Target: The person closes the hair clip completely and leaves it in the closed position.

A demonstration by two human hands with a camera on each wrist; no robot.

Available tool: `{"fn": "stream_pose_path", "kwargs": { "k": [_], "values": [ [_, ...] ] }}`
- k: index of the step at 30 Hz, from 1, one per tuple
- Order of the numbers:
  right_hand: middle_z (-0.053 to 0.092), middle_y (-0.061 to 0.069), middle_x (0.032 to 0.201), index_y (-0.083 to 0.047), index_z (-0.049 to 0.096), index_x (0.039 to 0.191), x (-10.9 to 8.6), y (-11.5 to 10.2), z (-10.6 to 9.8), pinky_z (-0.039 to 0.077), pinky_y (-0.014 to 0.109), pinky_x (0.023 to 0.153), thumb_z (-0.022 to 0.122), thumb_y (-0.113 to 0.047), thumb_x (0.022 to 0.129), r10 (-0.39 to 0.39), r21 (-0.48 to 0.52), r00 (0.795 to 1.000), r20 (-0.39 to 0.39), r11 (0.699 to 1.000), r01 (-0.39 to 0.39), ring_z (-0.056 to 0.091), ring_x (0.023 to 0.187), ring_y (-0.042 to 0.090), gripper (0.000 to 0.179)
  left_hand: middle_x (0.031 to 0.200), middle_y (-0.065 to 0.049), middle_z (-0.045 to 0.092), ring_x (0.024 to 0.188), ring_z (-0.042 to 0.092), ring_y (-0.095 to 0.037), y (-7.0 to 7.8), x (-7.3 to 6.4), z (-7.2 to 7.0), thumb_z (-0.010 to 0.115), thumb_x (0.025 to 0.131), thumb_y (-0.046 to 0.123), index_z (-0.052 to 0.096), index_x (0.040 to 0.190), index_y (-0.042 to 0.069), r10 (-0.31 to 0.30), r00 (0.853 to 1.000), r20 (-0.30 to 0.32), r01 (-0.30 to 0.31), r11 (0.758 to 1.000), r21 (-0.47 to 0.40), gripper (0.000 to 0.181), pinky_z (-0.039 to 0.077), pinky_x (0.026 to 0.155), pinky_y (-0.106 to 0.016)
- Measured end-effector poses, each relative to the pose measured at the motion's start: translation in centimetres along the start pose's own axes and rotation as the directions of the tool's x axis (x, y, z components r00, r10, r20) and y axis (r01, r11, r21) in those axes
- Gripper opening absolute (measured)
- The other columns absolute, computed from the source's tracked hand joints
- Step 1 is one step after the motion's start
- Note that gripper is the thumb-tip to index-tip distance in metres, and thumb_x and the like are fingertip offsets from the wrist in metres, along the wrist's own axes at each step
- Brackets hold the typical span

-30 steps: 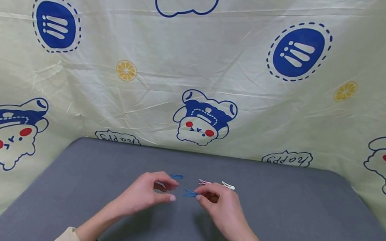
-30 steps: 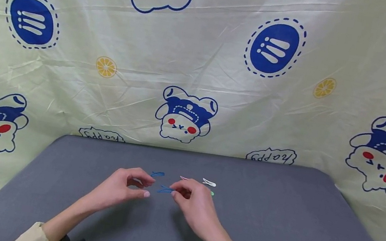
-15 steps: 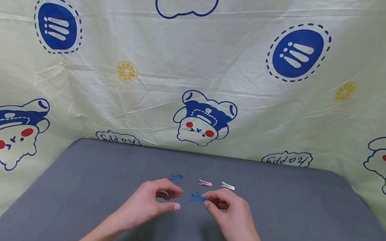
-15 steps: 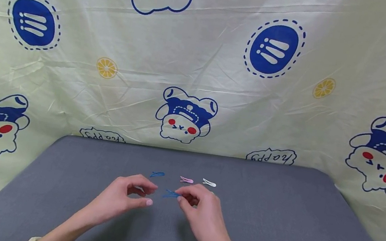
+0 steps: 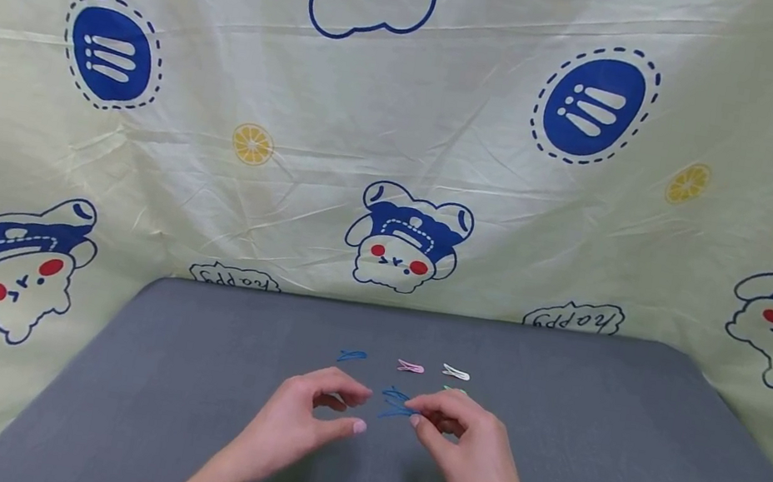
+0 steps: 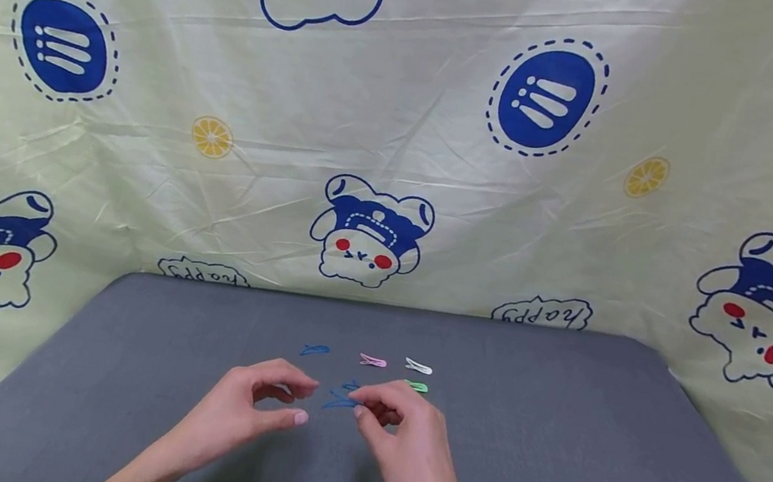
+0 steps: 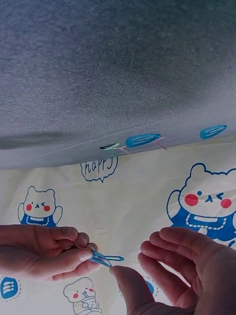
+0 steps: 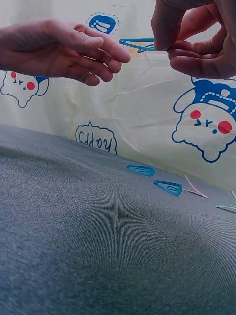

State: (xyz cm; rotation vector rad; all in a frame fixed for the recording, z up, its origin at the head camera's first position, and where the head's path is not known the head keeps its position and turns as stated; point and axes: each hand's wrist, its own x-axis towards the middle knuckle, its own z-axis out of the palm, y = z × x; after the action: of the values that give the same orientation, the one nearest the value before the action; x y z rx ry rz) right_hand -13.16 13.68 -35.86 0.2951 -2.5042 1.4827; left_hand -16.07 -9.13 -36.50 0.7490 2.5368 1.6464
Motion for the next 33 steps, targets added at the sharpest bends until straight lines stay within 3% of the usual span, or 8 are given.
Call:
{"fn": "stream_pose_path", "kwargs": {
  "k": [4, 12, 23, 28, 33],
  "values": [
    [0.066, -0.01, 0.088, -0.021, 0.075, 0.093, -0.2, -0.1, 0.1, 0.054, 0.027, 0.077, 0.074, -0.002, 0.086, -0.021, -0.01, 1.0, -0.01, 1.0, 0.021, 0.064, 0.078, 0.007, 0.02, 0.103, 0.012, 0.066, 0.099, 0.063, -0.02, 0.1, -0.2, 0.3, 0.079, 0.084, 0.015, 0.073, 0.108, 0.02, 0.016, 1.0, -0.012, -0.016, 1.0, -0.01, 0.026, 0.051, 0.089, -0.033],
    [0.064, -0.013, 0.086, -0.022, 0.075, 0.093, -0.5, -0.3, 0.2, 0.053, 0.027, 0.078, 0.076, -0.003, 0.084, 0.02, -0.037, 1.0, -0.02, 0.999, -0.021, 0.063, 0.077, 0.006, 0.021, 0.102, 0.014, 0.066, 0.095, 0.062, -0.009, 0.3, -0.4, 0.7, 0.08, 0.083, 0.016, 0.073, 0.108, 0.022, 0.068, 0.997, -0.041, -0.067, 0.997, 0.036, 0.027, 0.051, 0.088, -0.033],
    [0.064, -0.014, 0.088, -0.031, 0.072, 0.091, -0.7, -0.6, 0.7, 0.054, 0.027, 0.077, 0.076, -0.004, 0.085, 0.035, -0.059, 0.999, 0.014, 0.998, -0.034, 0.061, 0.077, 0.005, 0.028, 0.104, 0.015, 0.065, 0.096, 0.061, -0.01, 0.2, -0.7, 1.4, 0.08, 0.084, 0.023, 0.073, 0.11, 0.023, 0.088, 0.996, -0.021, -0.087, 0.995, 0.057, 0.027, 0.051, 0.087, -0.035],
    [0.065, -0.015, 0.089, -0.031, 0.073, 0.092, -0.7, -0.4, 0.8, 0.054, 0.029, 0.078, 0.075, -0.005, 0.086, 0.011, -0.026, 1.0, 0.014, 1.0, -0.01, 0.062, 0.079, 0.006, 0.027, 0.101, 0.009, 0.068, 0.095, 0.062, -0.012, 0.0, -0.7, 1.5, 0.079, 0.084, 0.019, 0.075, 0.106, 0.02, 0.104, 0.994, -0.04, -0.101, 0.993, 0.063, 0.022, 0.052, 0.086, -0.036],
    [0.067, -0.012, 0.091, -0.031, 0.074, 0.093, -0.8, 0.3, 1.1, 0.054, 0.028, 0.079, 0.075, -0.008, 0.086, -0.009, 0.081, 1.0, -0.004, 0.997, 0.01, 0.065, 0.082, 0.01, 0.024, 0.098, 0.011, 0.068, 0.09, 0.064, -0.012, 0.0, -0.7, 1.6, 0.078, 0.085, 0.019, 0.075, 0.102, 0.022, 0.121, 0.99, -0.072, -0.118, 0.992, 0.052, 0.017, 0.052, 0.082, -0.031]
  ]
}}
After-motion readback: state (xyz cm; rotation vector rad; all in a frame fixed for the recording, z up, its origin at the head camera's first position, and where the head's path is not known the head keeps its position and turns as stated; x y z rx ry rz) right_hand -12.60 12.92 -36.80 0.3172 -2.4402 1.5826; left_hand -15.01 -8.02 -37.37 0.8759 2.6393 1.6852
